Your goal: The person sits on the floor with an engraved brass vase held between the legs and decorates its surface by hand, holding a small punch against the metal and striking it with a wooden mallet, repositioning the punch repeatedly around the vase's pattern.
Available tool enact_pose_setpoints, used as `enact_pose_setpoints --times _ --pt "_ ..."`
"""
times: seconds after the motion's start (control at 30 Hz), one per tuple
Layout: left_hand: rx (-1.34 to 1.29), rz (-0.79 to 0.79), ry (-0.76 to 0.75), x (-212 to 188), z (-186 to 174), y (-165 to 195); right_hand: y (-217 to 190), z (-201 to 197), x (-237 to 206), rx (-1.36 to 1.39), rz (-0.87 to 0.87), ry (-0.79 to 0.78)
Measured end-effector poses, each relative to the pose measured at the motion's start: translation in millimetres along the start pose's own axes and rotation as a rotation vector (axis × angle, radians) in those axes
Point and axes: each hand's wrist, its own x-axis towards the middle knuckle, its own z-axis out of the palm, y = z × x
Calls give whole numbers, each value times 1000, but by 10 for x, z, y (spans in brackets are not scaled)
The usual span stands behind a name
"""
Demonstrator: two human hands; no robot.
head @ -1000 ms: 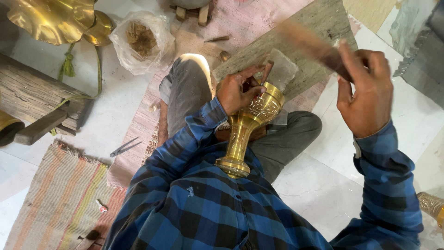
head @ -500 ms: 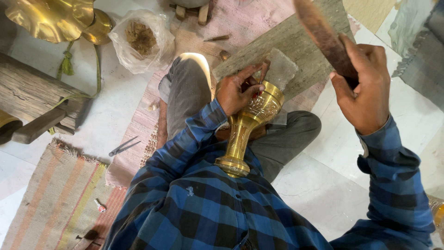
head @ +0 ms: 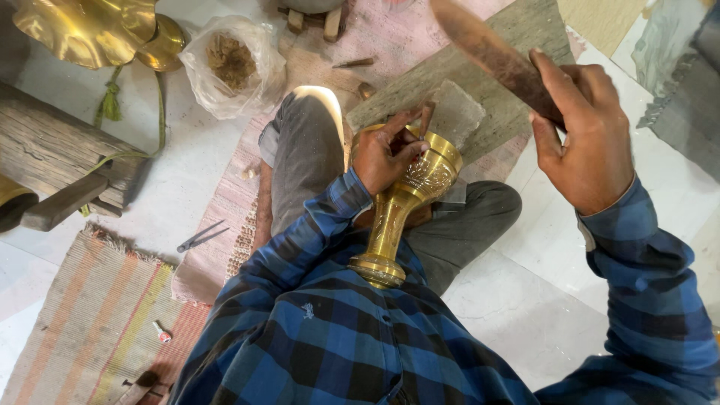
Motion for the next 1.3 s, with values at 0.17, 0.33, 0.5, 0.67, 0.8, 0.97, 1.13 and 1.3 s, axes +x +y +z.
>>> enact_pose_setpoints --times 0.17,0.33,0.5,0.67,0.8,0.97,1.13,1.3 --pt "-30 -42 -16 -12 4 5 22 7 -7 -604 -218 -23" --pt "-6 -6 3 -18 -6 7 85 -16 -74 -451 -160 8" --pt "-49 -5 -13 -6 -6 -3 111 52 -79 -99 -105 28" --pt "-45 -41 -21 -1 -13 14 189 103 -27 -482 -182 -61" --pt "-15 -84 -22 -14 -5 40 211 95 -49 -862 -237 -118" --pt "-13 -56 17 -45 9 56 141 60 -34 -528 -174 -88" --pt "-79 -25 7 -56 14 34 25 63 -63 -649 -218 -48" --pt "-64 10 1 -39 3 7 62 78 -63 -334 -144 -12"
